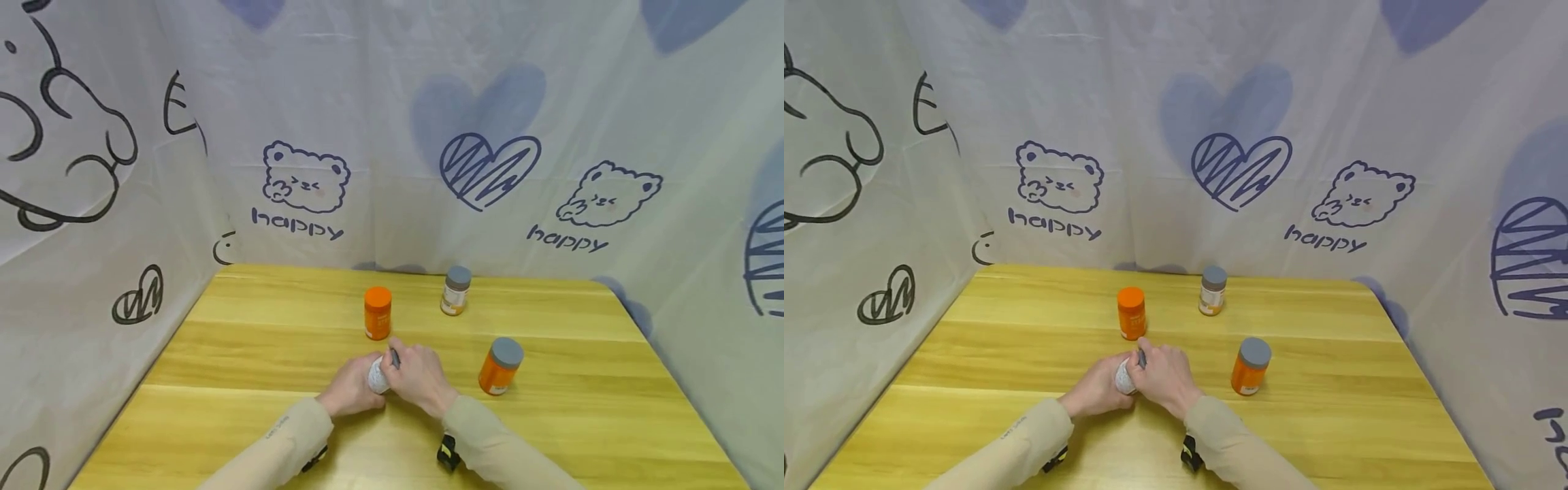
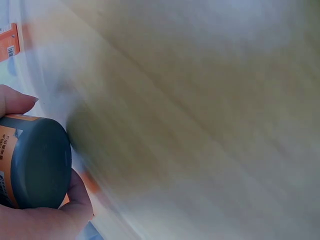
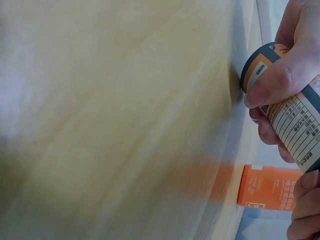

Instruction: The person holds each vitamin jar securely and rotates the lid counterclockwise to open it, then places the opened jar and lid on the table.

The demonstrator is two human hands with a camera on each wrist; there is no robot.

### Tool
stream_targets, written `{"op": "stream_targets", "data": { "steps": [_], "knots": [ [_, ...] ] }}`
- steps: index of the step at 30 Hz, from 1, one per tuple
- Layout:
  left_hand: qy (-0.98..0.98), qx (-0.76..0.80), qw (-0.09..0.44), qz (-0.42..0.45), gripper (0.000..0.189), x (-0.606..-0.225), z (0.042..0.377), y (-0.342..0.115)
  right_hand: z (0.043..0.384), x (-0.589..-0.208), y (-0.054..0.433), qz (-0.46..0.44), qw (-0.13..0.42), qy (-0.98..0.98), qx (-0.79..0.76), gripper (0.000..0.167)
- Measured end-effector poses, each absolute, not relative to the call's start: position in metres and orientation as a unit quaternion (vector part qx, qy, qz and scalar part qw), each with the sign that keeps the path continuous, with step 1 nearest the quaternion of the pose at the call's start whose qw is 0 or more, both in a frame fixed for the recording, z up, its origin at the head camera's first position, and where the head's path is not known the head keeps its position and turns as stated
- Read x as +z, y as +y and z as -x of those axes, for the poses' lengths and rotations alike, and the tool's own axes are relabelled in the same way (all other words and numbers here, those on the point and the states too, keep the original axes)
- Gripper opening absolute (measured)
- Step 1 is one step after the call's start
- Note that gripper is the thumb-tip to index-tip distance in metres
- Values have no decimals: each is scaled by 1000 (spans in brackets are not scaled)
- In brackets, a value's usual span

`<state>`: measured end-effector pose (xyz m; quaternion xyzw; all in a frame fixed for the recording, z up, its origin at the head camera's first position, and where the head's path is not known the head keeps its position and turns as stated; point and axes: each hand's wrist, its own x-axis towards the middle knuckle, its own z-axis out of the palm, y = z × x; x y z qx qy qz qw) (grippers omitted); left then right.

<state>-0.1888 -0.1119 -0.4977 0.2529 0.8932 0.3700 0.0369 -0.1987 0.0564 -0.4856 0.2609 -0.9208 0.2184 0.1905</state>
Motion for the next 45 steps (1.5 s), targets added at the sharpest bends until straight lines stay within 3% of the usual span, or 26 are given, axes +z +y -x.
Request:
{"op": "stream_targets", "data": {
  "steps": [15,25,35,40,45],
  "knots": [
    [878,394,71,-262,62,-502,188,-120,209,-490,64,-400,241,-866,178,15],
    [878,396,58,-263,59,-499,188,-118,213,-491,67,-408,232,-863,188,14],
    [881,401,39,-248,54,-500,185,-114,211,-481,70,-375,157,-890,207,15],
    [883,400,32,-242,59,-500,182,-114,207,-470,70,-312,99,-912,247,22],
    [887,393,12,-242,61,-501,181,-111,203,-458,66,-231,76,-933,266,33]
  ]
}}
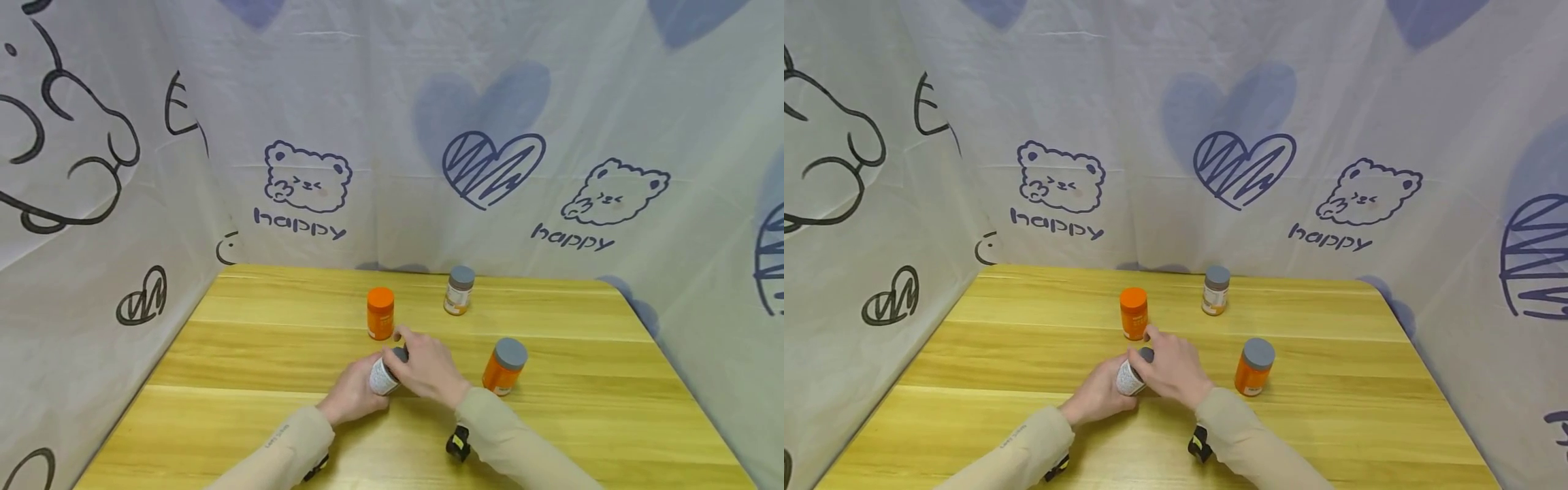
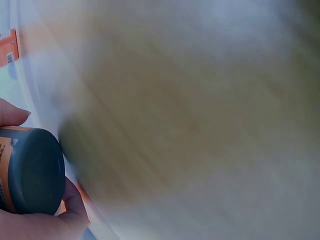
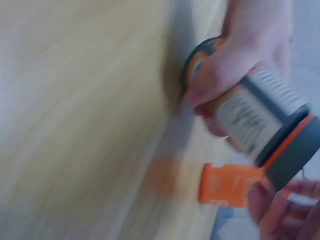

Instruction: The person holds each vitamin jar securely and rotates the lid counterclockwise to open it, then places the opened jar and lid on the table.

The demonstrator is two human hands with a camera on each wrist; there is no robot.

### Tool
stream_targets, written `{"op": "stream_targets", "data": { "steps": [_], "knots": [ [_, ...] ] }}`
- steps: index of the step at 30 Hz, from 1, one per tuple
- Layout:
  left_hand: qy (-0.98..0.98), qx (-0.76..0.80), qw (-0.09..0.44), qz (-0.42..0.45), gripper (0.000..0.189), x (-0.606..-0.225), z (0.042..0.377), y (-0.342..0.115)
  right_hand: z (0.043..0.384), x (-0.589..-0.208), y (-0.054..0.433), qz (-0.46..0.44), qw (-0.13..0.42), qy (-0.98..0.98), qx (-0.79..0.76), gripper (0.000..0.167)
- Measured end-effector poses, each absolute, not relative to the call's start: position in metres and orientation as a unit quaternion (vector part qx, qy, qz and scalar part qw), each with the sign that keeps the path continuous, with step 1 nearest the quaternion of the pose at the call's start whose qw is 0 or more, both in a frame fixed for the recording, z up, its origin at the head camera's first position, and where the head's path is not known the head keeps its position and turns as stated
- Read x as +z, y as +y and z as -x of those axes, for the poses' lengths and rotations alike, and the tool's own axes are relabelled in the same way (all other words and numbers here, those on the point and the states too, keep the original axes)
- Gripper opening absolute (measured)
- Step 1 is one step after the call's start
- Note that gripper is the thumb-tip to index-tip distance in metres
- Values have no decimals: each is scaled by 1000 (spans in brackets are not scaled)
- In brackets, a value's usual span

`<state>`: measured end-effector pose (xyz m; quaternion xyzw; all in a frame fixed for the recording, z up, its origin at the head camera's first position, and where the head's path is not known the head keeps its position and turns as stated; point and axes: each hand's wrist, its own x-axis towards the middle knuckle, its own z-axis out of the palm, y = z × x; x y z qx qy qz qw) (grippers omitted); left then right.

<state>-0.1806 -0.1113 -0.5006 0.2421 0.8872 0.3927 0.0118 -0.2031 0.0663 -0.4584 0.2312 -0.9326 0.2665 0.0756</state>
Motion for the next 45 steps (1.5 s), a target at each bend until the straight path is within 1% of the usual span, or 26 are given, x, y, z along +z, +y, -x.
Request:
{"op": "stream_targets", "data": {
  "steps": [6,10,13,19,23,27,35,38,45],
  "knots": [
    [889,397,3,-228,59,-501,178,-108,197,-442,59,-132,39,-959,247,42],
    [897,385,4,-218,61,-501,177,-106,195,-437,53,-96,-3,-971,217,51],
    [900,380,13,-212,63,-501,176,-106,193,-436,49,-81,-23,-976,202,56],
    [900,386,23,-202,61,-501,173,-104,190,-438,44,-70,-21,-979,191,53],
    [900,385,16,-203,61,-500,173,-104,189,-442,44,-67,-12,-976,204,50],
    [900,381,8,-209,62,-501,174,-104,187,-448,45,-70,-1,-974,217,51],
    [900,376,-3,-221,65,-503,176,-105,188,-456,45,-96,22,-968,232,45],
    [896,383,2,-225,66,-503,176,-106,188,-459,45,-124,45,-965,227,40],
    [889,393,15,-233,62,-503,179,-111,193,-469,49,-211,122,-948,206,28]
  ]
}}
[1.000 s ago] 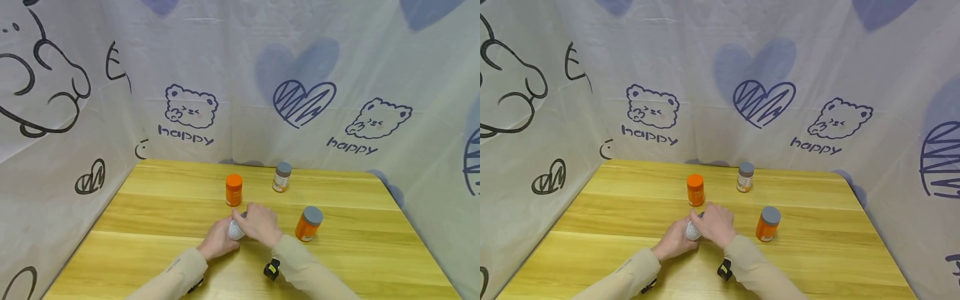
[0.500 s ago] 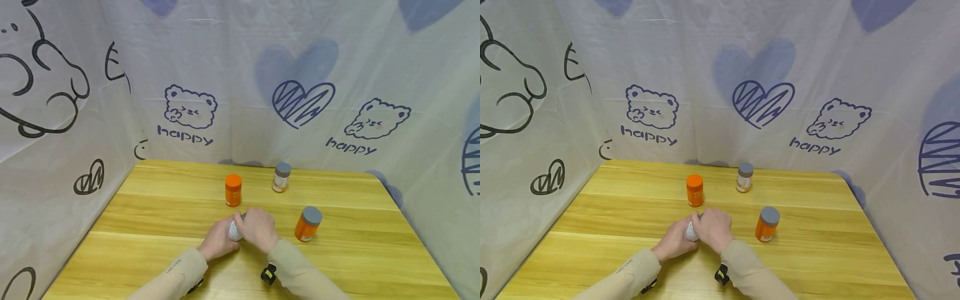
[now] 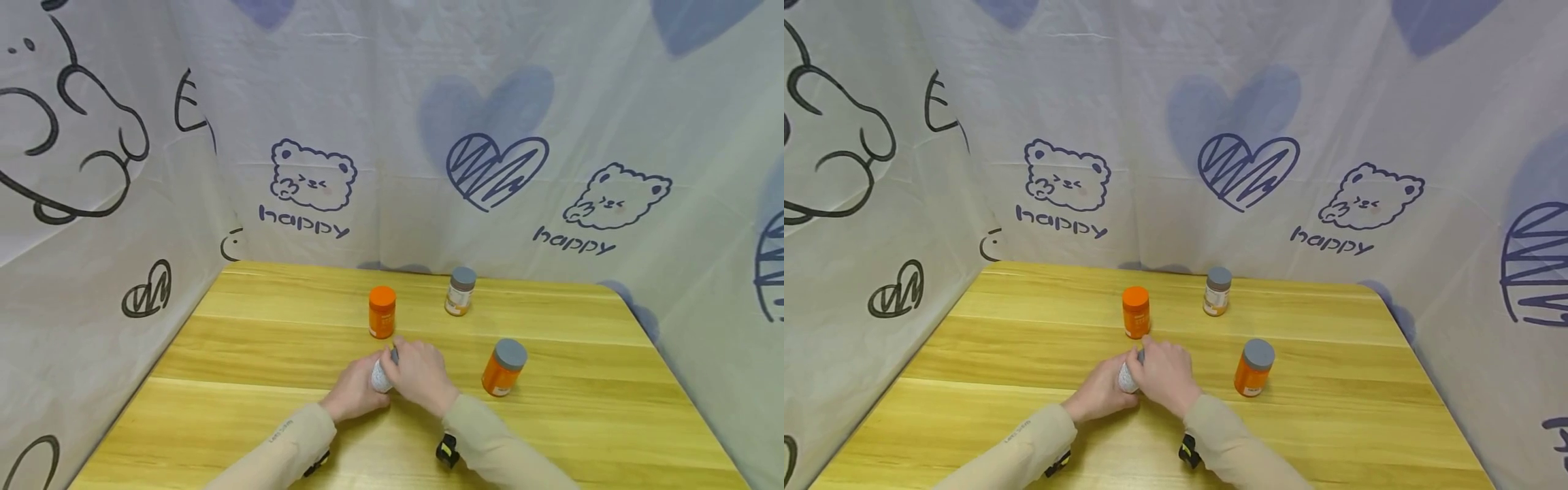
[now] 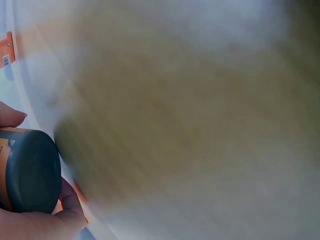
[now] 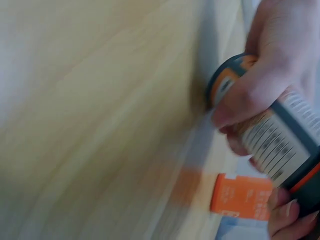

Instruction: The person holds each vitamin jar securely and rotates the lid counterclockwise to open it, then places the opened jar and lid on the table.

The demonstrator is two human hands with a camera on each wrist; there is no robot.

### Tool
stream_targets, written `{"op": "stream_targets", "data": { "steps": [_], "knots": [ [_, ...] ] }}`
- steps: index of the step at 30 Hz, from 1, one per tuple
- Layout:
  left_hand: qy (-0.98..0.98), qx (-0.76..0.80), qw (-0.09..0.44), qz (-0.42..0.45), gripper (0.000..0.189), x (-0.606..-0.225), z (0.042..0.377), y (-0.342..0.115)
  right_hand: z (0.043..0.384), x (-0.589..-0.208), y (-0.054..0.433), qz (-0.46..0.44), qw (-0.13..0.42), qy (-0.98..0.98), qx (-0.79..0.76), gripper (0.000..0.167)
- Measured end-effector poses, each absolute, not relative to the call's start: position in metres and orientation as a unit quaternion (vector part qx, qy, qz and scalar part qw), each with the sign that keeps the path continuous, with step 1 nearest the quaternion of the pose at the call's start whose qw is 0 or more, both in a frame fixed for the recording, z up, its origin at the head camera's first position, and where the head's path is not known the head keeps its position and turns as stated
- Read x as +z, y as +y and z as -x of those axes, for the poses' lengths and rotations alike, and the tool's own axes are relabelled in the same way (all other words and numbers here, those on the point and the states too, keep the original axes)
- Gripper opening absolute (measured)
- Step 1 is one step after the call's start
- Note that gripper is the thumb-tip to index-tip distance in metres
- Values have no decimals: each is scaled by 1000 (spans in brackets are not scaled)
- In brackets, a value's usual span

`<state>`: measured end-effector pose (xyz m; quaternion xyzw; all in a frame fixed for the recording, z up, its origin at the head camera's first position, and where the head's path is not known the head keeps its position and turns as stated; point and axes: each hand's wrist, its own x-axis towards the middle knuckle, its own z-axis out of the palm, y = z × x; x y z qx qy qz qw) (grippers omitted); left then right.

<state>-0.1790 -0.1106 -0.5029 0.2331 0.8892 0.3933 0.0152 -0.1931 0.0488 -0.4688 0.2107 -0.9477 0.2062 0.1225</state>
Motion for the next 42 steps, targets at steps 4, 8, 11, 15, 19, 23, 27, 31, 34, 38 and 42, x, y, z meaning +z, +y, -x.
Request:
{"op": "stream_targets", "data": {
  "steps": [4,8,11,15,19,23,27,31,34,38,42],
  "knots": [
    [885,395,19,-245,61,-501,181,-113,200,-475,55,-278,153,-929,190,21],
    [886,389,22,-251,56,-502,183,-115,210,-484,65,-375,201,-889,169,15],
    [888,387,26,-249,53,-503,185,-114,218,-489,71,-432,228,-857,165,15],
    [888,388,31,-243,53,-505,184,-114,223,-492,73,-463,235,-837,171,16],
    [888,389,29,-243,53,-503,182,-113,224,-493,73,-466,232,-836,172,15],
    [888,390,28,-242,52,-500,180,-112,222,-491,73,-462,216,-843,175,14],
    [889,389,27,-240,53,-499,180,-112,220,-485,73,-454,189,-852,180,14],
    [888,390,25,-241,56,-499,180,-112,217,-480,74,-433,158,-866,194,12],
    [887,394,29,-241,58,-498,180,-111,214,-477,73,-404,127,-882,206,14],
    [886,394,32,-241,56,-497,180,-111,210,-469,72,-362,92,-902,215,25],
    [887,394,34,-237,60,-498,182,-110,205,-459,70,-310,80,-918,233,29]
  ]
}}
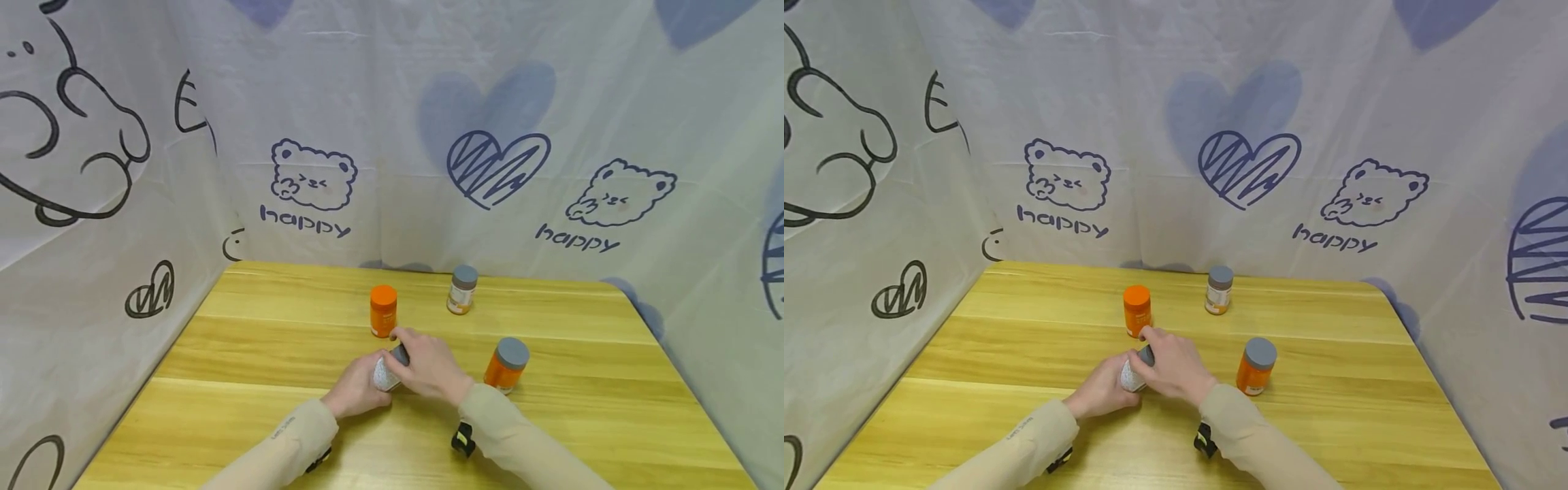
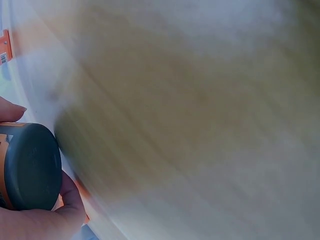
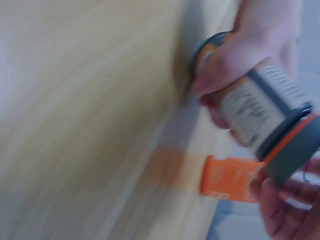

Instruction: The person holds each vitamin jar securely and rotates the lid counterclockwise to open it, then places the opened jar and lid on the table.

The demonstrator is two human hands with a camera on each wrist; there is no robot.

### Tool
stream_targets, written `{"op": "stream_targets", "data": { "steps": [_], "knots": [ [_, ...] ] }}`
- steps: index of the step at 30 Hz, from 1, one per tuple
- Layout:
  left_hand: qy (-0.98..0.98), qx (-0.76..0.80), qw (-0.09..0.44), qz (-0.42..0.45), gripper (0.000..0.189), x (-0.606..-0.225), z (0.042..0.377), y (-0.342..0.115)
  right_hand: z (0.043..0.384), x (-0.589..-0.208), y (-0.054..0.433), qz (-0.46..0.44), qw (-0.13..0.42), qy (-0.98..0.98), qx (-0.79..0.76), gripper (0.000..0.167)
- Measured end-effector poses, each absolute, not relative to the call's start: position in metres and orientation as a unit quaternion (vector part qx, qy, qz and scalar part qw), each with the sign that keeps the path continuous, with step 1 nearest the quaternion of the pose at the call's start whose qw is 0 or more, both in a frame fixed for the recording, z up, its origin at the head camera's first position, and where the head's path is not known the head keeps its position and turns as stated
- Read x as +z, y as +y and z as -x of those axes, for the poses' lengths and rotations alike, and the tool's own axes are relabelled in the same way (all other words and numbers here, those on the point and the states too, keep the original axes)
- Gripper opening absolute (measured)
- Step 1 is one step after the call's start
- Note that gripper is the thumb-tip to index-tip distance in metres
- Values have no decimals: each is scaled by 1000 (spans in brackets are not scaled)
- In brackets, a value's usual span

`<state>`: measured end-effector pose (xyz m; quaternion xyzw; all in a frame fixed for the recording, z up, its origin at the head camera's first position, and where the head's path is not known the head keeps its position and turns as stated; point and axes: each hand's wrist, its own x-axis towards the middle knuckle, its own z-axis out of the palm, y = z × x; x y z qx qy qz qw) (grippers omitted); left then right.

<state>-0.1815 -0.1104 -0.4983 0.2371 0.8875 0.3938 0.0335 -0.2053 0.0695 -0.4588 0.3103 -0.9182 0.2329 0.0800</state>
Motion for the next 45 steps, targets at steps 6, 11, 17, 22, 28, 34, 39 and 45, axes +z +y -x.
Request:
{"op": "stream_targets", "data": {
  "steps": [6,11,17,22,28,34,39,45],
  "knots": [
    [889,391,20,-239,60,-500,183,-110,197,-440,63,-194,61,-945,257,35],
    [890,389,18,-236,58,-501,182,-110,192,-434,61,-136,19,-962,235,45],
    [890,388,11,-239,60,-501,180,-110,192,-436,61,-107,-54,-957,264,47],
    [890,392,14,-234,64,-501,180,-110,193,-438,57,-112,-69,-949,286,49],
    [891,390,17,-233,62,-503,180,-110,189,-449,50,-144,-41,-941,305,42],
    [888,397,14,-232,60,-503,179,-110,186,-459,47,-165,-3,-933,321,37],
    [884,402,17,-236,60,-502,178,-111,186,-462,47,-183,13,-932,312,35],
    [886,397,15,-240,60,-501,178,-110,189,-467,52,-230,43,-929,288,31]
  ]
}}
